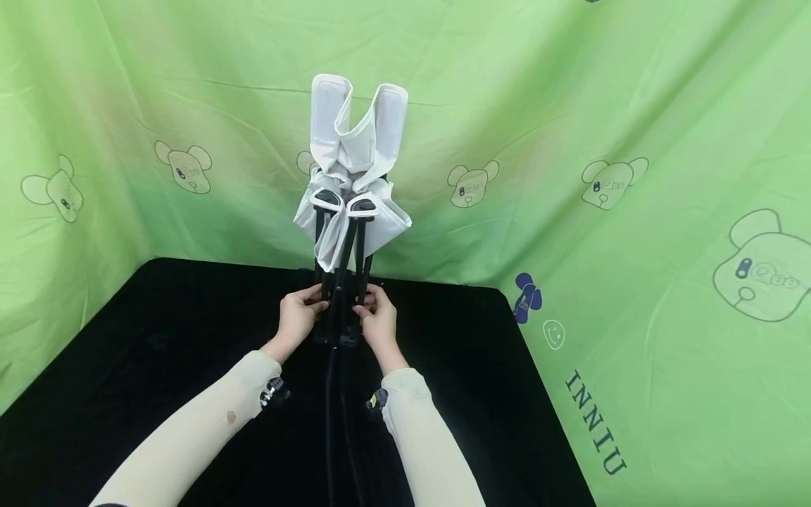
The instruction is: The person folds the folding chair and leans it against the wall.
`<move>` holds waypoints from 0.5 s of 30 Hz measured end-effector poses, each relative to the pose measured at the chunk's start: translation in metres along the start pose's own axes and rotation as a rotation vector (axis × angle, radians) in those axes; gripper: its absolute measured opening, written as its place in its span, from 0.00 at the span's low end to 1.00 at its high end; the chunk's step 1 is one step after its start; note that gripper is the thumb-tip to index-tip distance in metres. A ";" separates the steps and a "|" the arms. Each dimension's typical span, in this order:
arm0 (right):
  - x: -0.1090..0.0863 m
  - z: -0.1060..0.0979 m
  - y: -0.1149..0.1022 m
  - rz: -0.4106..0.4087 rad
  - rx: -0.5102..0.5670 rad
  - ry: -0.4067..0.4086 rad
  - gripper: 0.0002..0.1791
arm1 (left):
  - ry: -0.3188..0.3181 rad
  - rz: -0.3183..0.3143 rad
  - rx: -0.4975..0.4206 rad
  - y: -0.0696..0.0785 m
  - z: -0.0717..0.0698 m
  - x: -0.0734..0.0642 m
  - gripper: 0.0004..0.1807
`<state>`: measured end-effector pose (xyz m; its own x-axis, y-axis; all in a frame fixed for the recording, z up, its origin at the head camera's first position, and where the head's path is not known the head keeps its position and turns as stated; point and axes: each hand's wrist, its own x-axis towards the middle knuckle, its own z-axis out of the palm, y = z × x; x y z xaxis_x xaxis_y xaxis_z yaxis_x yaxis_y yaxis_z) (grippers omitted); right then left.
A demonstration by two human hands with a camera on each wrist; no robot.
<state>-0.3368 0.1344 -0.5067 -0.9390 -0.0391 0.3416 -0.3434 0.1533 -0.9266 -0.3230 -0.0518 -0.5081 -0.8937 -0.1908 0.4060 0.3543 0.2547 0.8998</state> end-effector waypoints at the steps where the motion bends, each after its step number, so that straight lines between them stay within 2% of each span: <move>1: 0.001 0.000 0.000 -0.001 -0.003 0.003 0.24 | 0.003 0.003 0.005 0.000 0.000 0.001 0.22; 8: 0.003 0.003 0.001 -0.010 -0.003 -0.003 0.23 | 0.044 0.019 0.027 -0.001 0.002 0.004 0.22; 15: 0.004 0.001 0.001 -0.026 -0.017 -0.004 0.22 | 0.026 0.034 0.092 0.000 0.002 0.002 0.22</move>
<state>-0.3408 0.1338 -0.5062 -0.9299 -0.0474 0.3649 -0.3675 0.1694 -0.9145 -0.3260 -0.0502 -0.5078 -0.8739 -0.2050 0.4408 0.3561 0.3474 0.8675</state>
